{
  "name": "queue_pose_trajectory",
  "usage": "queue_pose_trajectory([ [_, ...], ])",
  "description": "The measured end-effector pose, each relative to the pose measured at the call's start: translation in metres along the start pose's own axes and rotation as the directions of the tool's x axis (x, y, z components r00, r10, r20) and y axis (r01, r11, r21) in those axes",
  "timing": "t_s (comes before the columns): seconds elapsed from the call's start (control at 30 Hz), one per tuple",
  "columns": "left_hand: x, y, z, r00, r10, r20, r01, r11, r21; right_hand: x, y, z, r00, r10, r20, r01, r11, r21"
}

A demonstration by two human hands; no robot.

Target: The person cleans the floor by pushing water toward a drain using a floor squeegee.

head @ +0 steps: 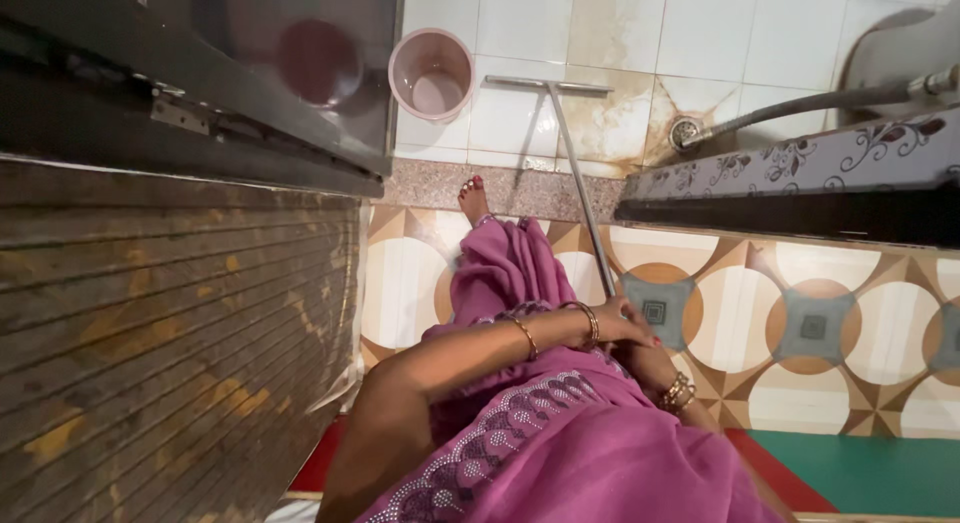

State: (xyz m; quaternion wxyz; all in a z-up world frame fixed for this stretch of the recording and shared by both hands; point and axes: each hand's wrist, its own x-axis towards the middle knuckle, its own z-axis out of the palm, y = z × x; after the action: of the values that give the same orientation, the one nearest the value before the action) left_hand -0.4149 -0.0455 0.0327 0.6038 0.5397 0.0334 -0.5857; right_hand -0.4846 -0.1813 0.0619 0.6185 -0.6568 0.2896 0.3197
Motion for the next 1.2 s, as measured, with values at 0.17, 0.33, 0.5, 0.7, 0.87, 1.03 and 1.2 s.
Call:
queue_pose_trajectory([
  [0.17, 0.009, -0.001, -0.006, 0.992, 0.098, -0.080, -0.100, 0.995, -0.015, 0.026, 0.012, -0.004, 0.702, -0.665, 0.255, 0.563, 0.300, -0.770],
  [0.33, 0.025, 0.024, -0.046, 0.889, -0.005, -0.459, -0.111, 0.968, -0.226, 0.080, -0.060, 0.045, 0.997, -0.058, -0.054, 0.050, 0.990, -0.135],
  [0.5, 0.078, 0.078, -0.138, 0.705, 0.134, -0.697, -0.282, 0.954, -0.102, 0.217, -0.141, 0.059, 0.972, -0.234, 0.013, 0.222, 0.940, 0.259],
  [0.7, 0.140, 0.174, -0.279, 0.659, 0.147, -0.738, -0.415, 0.889, -0.193, 0.374, -0.244, 0.074, 0.981, -0.193, -0.031, 0.196, 0.959, 0.205],
  [0.87, 0.123, 0.190, -0.301, 0.775, 0.151, -0.613, -0.412, 0.857, -0.309, 0.355, -0.275, 0.075, 0.980, -0.192, -0.051, 0.183, 0.972, -0.149],
  [1.03, 0.114, 0.124, -0.222, 0.865, 0.141, -0.482, -0.381, 0.810, -0.446, 0.252, -0.227, 0.076, 0.988, -0.141, -0.057, 0.128, 0.971, -0.200],
  [1.2, 0.043, 0.071, -0.129, 0.953, -0.032, -0.302, -0.062, 0.954, -0.294, 0.135, -0.142, 0.062, 1.000, 0.022, -0.021, -0.024, 0.994, -0.103],
])
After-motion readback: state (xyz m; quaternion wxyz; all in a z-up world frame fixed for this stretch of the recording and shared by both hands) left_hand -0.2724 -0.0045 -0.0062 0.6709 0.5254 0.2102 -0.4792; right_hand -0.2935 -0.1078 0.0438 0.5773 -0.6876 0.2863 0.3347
